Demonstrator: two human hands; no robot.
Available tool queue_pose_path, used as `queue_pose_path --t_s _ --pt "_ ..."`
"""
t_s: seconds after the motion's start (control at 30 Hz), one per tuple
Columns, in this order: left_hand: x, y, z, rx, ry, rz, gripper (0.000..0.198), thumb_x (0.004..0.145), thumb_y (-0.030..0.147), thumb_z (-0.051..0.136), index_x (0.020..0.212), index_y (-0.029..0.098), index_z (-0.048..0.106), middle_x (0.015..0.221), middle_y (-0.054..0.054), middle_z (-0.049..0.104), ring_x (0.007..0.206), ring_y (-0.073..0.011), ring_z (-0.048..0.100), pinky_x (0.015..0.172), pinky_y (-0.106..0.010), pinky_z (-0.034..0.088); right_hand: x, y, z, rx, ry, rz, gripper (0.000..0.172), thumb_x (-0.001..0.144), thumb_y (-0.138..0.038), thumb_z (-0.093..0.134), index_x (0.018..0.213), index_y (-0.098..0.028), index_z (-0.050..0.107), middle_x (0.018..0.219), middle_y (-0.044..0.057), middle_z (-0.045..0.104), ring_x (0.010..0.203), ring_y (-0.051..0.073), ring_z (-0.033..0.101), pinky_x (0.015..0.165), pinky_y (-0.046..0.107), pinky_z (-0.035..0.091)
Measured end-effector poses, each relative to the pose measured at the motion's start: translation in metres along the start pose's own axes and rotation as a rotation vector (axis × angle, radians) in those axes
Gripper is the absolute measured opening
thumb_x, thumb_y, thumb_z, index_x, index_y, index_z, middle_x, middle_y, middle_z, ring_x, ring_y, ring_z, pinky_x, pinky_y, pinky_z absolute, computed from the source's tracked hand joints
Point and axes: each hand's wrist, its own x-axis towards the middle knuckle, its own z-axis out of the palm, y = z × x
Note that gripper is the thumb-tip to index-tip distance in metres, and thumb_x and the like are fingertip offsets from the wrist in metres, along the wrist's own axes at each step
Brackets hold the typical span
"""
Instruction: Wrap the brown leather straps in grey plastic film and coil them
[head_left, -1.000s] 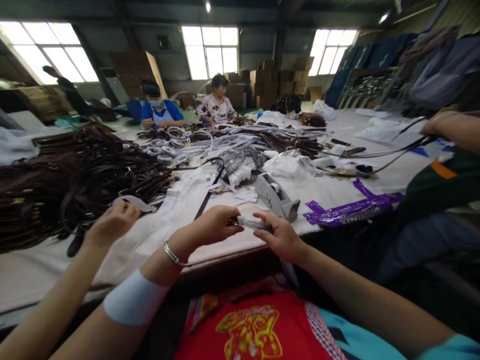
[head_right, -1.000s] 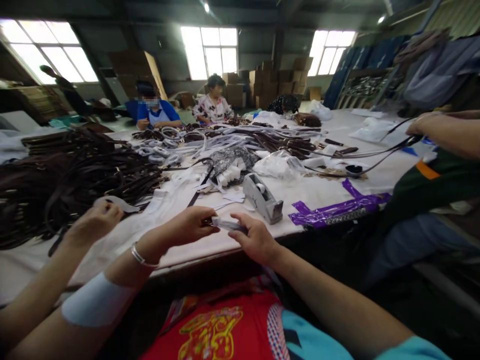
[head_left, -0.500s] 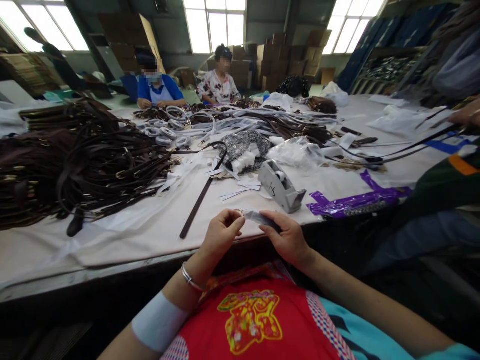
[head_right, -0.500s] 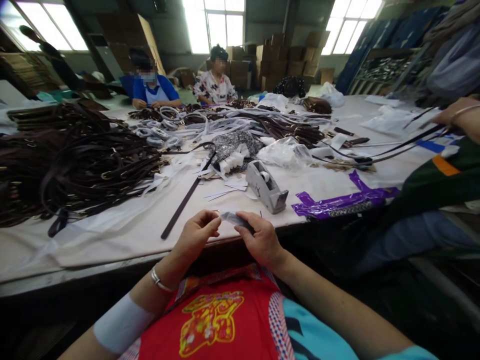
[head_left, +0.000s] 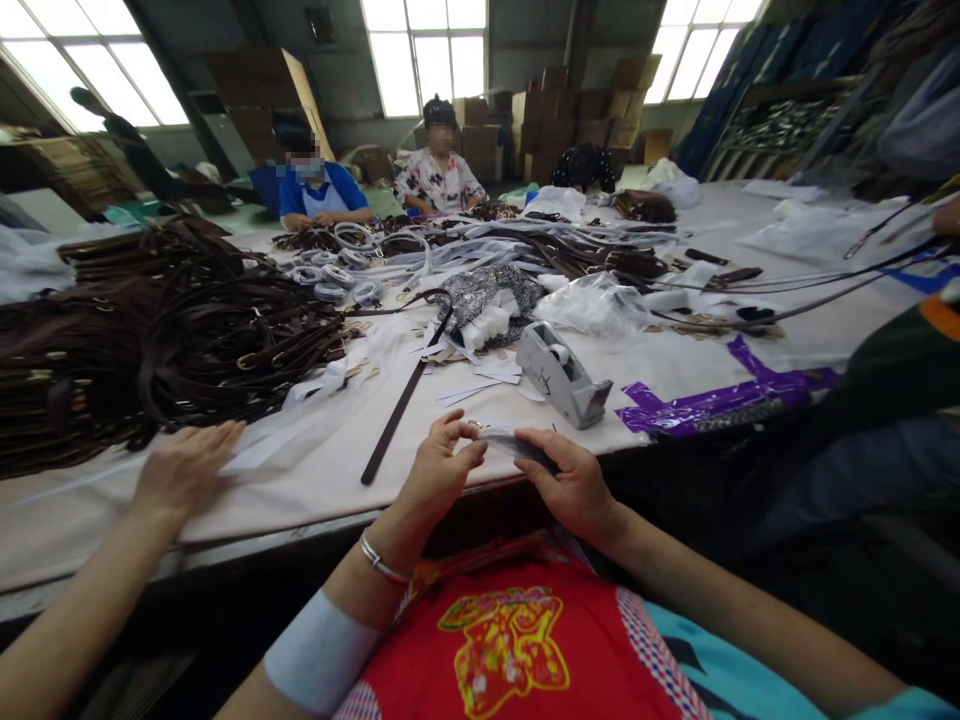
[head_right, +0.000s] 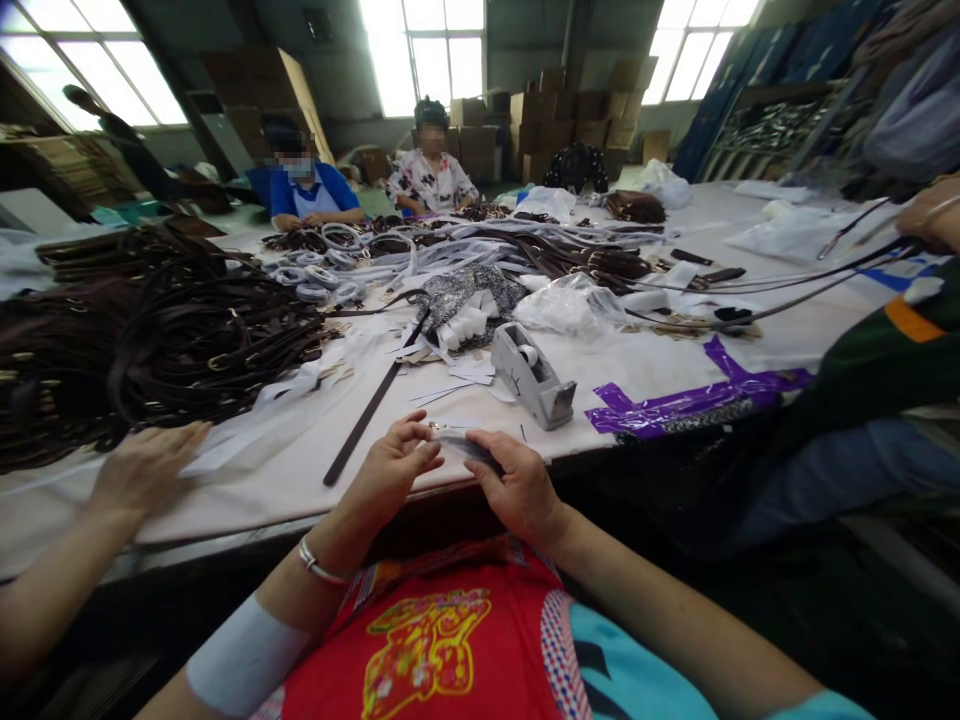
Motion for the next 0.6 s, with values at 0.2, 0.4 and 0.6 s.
queue_pose_path --t_s 0.2,0.4,0.6 --pt "0.001 0.010 0.001 0.027 -0.068 0.090 0.019 0.077 0.030 0.073 0.077 0.015 0.061 0.133 -0.015 0.058 0.121 -0.0280 0.058 0.097 -0.042 0.052 0.000 -0.005 -0.003 -0.006 0.005 -0.057 0.031 0.091 -0.022 0.059 0.122 -0.023 0.061 0.110 0.008 0.071 0.101 0.023 0.068 0.091 0.037 0.056" --pt "-0.001 0.016 -0.004 0.447 0.010 0.402 0.007 0.086 0.022 0.059 0.081 0.018 0.063 0.110 -0.012 0.070 0.094 -0.0201 0.067 0.084 -0.033 0.054 -0.003 0.000 -0.003 -0.061 -0.053 -0.003 0.043 0.086 -0.025 0.065 0.128 -0.020 0.058 0.118 0.012 0.069 0.106 0.027 0.068 0.095 0.041 0.055" --pt "-0.005 0.016 -0.003 0.560 0.119 0.467 0.002 0.085 0.021 0.060 0.084 0.020 0.060 0.104 -0.010 0.072 0.083 -0.0192 0.069 0.075 -0.032 0.057 -0.004 0.001 -0.002 -0.062 -0.088 0.047 0.044 0.085 -0.025 0.065 0.128 -0.018 0.057 0.116 0.012 0.070 0.104 0.026 0.068 0.094 0.040 0.056"
